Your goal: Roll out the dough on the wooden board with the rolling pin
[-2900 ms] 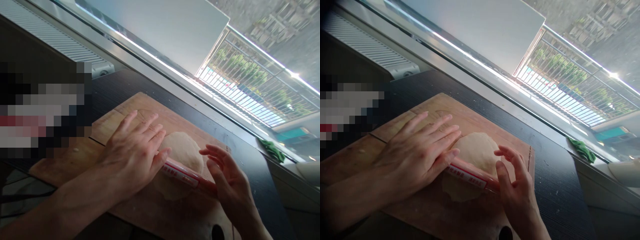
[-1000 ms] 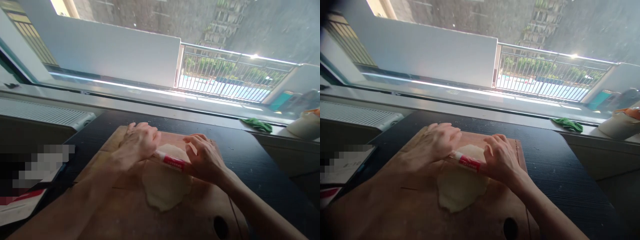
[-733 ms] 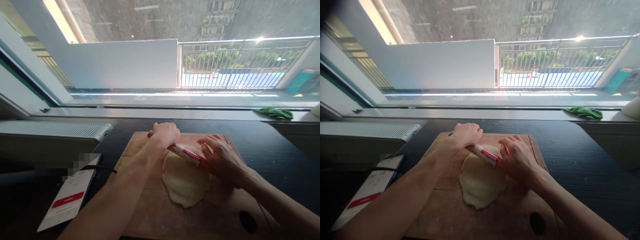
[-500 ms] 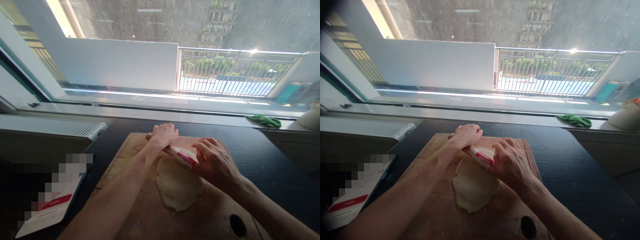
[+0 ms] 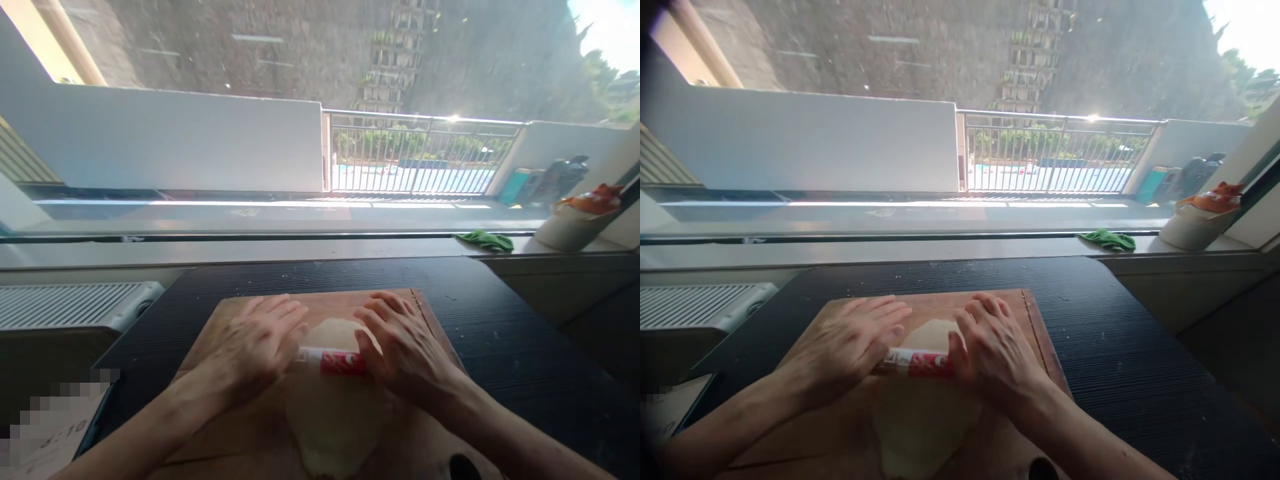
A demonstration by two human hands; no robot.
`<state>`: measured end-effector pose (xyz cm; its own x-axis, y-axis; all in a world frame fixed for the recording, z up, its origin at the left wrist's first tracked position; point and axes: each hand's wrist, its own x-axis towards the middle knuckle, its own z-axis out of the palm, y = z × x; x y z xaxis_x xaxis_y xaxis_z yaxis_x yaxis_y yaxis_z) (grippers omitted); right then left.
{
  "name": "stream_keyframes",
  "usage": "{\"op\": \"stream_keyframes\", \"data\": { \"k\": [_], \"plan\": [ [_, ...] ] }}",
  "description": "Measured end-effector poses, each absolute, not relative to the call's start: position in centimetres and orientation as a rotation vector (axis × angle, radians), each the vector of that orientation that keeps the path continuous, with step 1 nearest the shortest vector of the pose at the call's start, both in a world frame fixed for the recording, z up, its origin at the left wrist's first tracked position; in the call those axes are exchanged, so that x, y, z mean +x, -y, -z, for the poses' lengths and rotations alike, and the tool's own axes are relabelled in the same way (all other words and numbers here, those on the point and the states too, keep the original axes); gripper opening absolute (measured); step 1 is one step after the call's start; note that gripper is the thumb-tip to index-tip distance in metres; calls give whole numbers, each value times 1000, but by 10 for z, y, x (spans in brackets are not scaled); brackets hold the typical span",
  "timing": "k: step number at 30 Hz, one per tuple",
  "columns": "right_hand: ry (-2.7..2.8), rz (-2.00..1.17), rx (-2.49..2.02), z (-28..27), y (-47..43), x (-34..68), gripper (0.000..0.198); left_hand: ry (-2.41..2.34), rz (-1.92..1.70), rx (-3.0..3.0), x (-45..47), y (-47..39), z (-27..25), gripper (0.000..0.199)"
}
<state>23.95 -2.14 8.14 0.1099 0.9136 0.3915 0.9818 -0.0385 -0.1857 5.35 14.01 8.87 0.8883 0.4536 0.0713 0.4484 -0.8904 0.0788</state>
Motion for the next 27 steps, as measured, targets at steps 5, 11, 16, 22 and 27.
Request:
{"op": "stream_keyframes", "data": {
  "k": [5, 11, 16, 22, 27],
  "plan": [
    [1786, 223, -2119, -91, -1, 258, 24, -858, -183, 2936, 92, -173, -79, 52],
    [1854, 22, -2056, -79, 28, 234, 28, -854, -171, 3012, 61, -142, -83, 48],
    [1926, 81, -2026, -73, 34, 235, 32, -917, -197, 2996, 54, -126, -86, 46],
    [1869, 191, -2103, -76, 8, 257, 36, -946, -269, 2890, 76, -150, -73, 46],
    [1896, 135, -2057, -73, 28, 244, 34, -887, -340, 2923, 60, -133, -75, 47]
  ]
}}
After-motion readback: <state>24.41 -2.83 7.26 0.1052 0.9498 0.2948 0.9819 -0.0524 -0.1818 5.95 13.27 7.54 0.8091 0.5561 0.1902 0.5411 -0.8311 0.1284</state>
